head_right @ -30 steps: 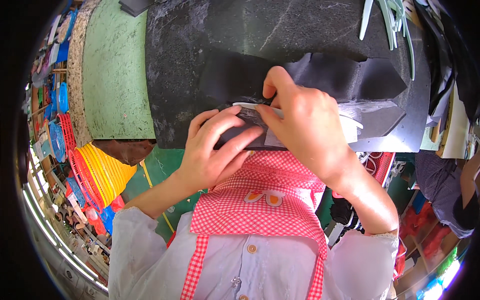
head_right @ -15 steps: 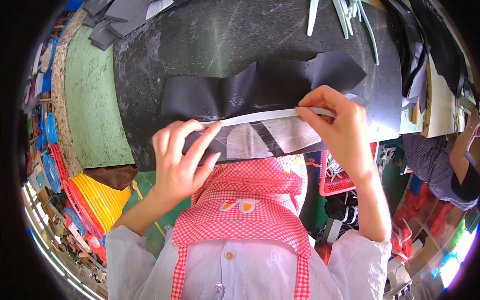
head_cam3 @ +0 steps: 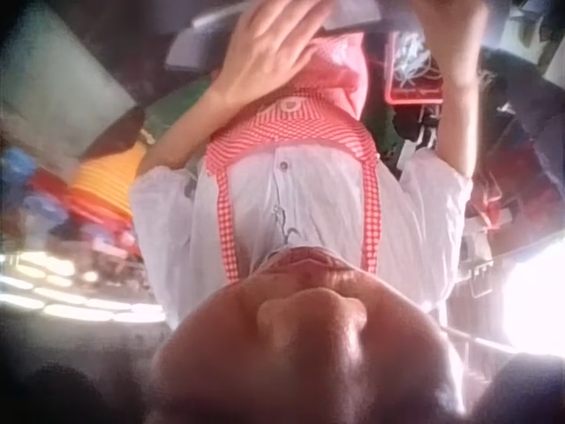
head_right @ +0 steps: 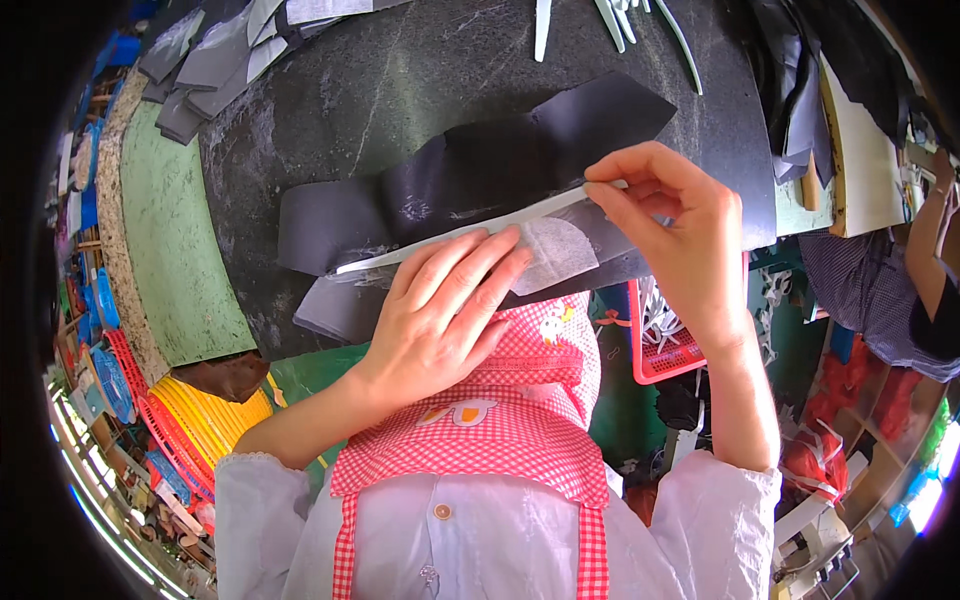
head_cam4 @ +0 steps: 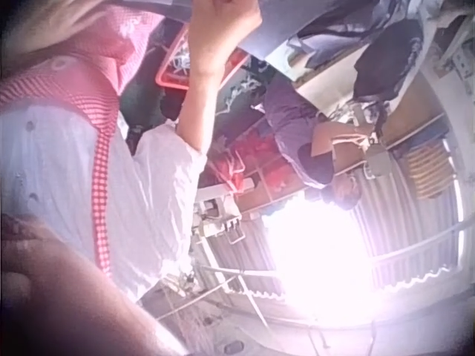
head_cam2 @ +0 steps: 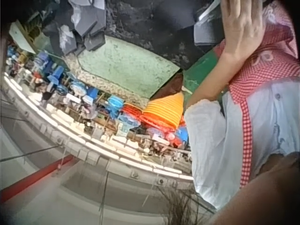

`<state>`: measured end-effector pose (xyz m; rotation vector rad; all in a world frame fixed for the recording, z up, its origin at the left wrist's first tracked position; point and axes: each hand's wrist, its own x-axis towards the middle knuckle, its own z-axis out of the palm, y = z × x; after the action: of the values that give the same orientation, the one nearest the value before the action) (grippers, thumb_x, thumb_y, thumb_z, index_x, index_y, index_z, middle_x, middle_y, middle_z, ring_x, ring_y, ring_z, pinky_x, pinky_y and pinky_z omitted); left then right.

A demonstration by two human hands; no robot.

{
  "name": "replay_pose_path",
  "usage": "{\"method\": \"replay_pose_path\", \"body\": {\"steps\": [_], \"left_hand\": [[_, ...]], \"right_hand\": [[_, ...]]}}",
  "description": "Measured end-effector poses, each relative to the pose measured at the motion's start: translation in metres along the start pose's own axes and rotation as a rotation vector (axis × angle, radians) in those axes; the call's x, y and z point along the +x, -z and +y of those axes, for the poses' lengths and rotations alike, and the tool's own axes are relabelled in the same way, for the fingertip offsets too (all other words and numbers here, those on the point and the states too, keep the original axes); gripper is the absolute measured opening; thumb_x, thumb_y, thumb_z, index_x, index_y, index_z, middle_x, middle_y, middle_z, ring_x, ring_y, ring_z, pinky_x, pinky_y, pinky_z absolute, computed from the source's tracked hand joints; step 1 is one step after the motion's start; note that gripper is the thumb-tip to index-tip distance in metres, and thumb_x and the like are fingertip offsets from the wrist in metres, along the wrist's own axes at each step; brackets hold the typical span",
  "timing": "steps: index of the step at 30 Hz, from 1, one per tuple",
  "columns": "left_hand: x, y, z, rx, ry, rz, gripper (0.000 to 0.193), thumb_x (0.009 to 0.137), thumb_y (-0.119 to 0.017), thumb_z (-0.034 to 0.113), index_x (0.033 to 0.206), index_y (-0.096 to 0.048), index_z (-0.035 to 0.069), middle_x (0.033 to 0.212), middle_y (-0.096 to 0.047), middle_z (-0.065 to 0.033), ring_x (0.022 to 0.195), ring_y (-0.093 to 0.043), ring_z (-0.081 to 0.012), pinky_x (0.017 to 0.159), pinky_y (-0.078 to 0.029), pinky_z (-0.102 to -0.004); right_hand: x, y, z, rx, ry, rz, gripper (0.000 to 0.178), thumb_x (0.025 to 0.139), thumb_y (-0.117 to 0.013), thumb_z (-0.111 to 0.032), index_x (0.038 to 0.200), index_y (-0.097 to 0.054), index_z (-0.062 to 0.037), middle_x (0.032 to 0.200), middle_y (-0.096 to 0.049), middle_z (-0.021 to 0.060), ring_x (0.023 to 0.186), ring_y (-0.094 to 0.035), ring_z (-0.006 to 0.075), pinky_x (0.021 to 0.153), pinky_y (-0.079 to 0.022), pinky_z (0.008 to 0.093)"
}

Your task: The recorder is applying white adhesive or reinforcement strips to the edges of black leather shoe upper components at a factory workbench.

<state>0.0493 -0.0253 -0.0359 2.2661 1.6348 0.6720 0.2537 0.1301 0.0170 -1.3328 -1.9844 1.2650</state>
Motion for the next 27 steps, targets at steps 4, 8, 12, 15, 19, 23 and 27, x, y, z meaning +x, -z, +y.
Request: {"method": "replay_pose_path", "body": {"steps": [4,8,12,15,19,23,27], "left_hand": [[0.001,-0.002,-0.001,-0.033,0.010,0.040,0.068,0.080,-0.080,0.016,0.145,-0.062,0.009,0.155,-0.054,-0.0106,0.134,-0.056,-0.0293,0.112,-0.044,-0.0471],[0.010,0.000,-0.003,0.003,0.005,0.077,0.046,0.086,-0.076,0.017,0.131,-0.069,0.007,0.146,-0.058,-0.0097,0.126,-0.058,-0.0268,0.105,-0.048,-0.0439],[0.012,0.006,-0.013,-0.139,0.001,0.190,0.051,0.077,-0.089,0.016,0.123,-0.069,0.006,0.126,-0.067,-0.0119,0.111,-0.069,-0.0283,0.091,-0.056,-0.0415],[0.019,0.017,-0.009,-0.107,-0.027,0.215,0.030,0.075,-0.089,0.016,0.098,-0.075,0.003,0.100,-0.073,-0.0080,0.097,-0.075,-0.0252,0.082,-0.062,-0.0360],[0.019,0.029,0.002,0.020,-0.019,0.099,0.023,0.080,-0.085,0.016,0.097,-0.077,0.003,0.108,-0.073,-0.0079,0.104,-0.074,-0.0251,0.088,-0.062,-0.0381],[0.033,0.060,-0.034,-0.226,-0.026,-0.066,0.040,0.080,-0.085,0.017,0.118,-0.076,0.010,0.121,-0.067,-0.0089,0.118,-0.066,-0.0312,0.100,-0.055,-0.0435],[0.051,0.059,-0.065,0.163,0.106,-0.001,0.046,0.075,-0.087,0.018,0.119,-0.076,0.012,0.115,-0.064,-0.0095,0.110,-0.062,-0.0329,0.104,-0.048,-0.0453]], "right_hand": [[0.011,-0.001,0.011,-0.159,0.004,-0.028,0.014,0.091,-0.077,-0.001,0.105,-0.075,0.0001,0.092,-0.077,0.0047,0.082,-0.071,0.0090,0.081,-0.058,0.0255],[0.019,-0.003,0.012,-0.252,0.046,-0.036,0.016,0.088,-0.081,-0.004,0.099,-0.070,-0.0002,0.080,-0.069,0.0033,0.074,-0.064,0.0094,0.072,-0.054,0.0261],[0.036,0.015,0.015,-0.549,-0.050,-0.052,0.022,0.087,-0.083,-0.006,0.097,-0.064,-0.0015,0.071,-0.060,0.0037,0.070,-0.060,0.0124,0.069,-0.052,0.0282],[0.038,0.012,0.011,-0.544,-0.121,-0.136,0.031,0.082,-0.086,-0.006,0.099,-0.060,-0.0040,0.075,-0.060,0.0059,0.074,-0.064,0.0187,0.074,-0.055,0.0316],[0.029,-0.027,-0.008,-0.433,0.550,-0.051,0.064,0.074,-0.088,-0.006,0.131,-0.060,-0.0078,0.113,-0.068,0.0091,0.115,-0.066,0.0309,0.108,-0.049,0.0436],[0.041,-0.031,-0.011,-0.625,0.712,-0.161,0.085,0.074,-0.089,-0.010,0.148,-0.048,-0.0073,0.114,-0.070,0.0091,0.118,-0.064,0.0324,0.119,-0.039,0.0465],[0.042,-0.033,-0.017,-0.613,0.585,-0.337,0.059,0.076,-0.086,-0.009,0.130,-0.064,-0.0104,0.104,-0.072,0.0074,0.108,-0.068,0.0303,0.103,-0.050,0.0458]]}}
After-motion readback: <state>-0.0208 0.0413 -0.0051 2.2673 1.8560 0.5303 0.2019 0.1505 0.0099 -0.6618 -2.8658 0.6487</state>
